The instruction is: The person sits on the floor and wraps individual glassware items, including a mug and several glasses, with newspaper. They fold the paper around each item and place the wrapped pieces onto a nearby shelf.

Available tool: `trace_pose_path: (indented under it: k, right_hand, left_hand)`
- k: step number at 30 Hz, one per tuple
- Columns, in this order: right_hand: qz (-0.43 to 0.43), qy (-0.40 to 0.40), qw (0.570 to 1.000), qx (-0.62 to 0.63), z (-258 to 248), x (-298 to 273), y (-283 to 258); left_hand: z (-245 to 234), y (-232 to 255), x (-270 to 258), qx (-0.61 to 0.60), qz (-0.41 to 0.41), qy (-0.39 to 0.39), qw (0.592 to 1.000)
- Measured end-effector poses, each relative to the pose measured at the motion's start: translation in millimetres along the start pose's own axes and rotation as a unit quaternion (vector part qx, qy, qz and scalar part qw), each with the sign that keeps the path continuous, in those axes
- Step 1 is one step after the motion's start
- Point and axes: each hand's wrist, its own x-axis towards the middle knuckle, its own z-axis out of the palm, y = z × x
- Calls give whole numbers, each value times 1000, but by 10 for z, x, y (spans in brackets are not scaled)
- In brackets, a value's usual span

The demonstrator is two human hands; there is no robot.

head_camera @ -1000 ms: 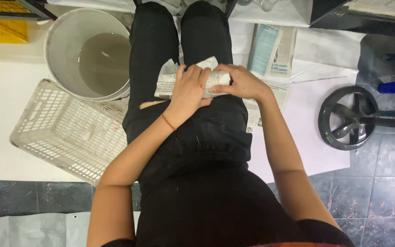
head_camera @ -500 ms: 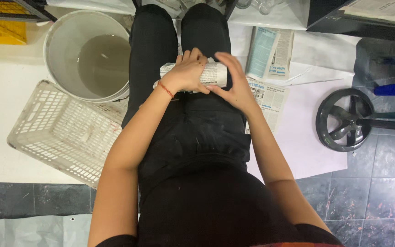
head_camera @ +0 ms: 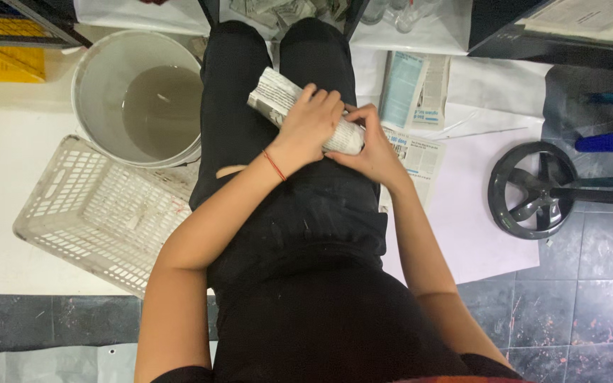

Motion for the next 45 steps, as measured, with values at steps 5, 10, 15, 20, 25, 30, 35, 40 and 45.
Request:
trace_pose_path:
  k: [5,10,15,20,25,30,35,40,45]
  right_hand:
    - [19,78,992,-100,-60,-213,-363]
    - [89,66,991,-81,-8,-383,-247]
    - [-116,159,955,-223,112,-644,266]
    - [-69,209,966,-137,194,-894,544]
    - [115,247,886,374,254,-1001,505]
    - [81,276,939,189,207,-1003,440]
    - [-212,287,928,-109,65,-1011,163]
    - [-124,281,946,-101,44,-1065,97]
    - [-36,261,962,-70,54,-1142,99]
  left_hand:
    - [-164,391,95,183,46,49,981]
    - [-481,612,77,311,110,14,944]
    - [-415,630,-143,266,179,209,924]
    - [-88,553,-558,-72,156,398,901]
    - [-375,713,-647,-291,81,326,896]
    - [-826,772,-595,-144,160,248,945]
    - [-1032,989,-620,-30,142,177,973]
    - [-1144,1116,-536,-288,16,143,947]
    - [-1262,1184,-515,-411,-35,178,893]
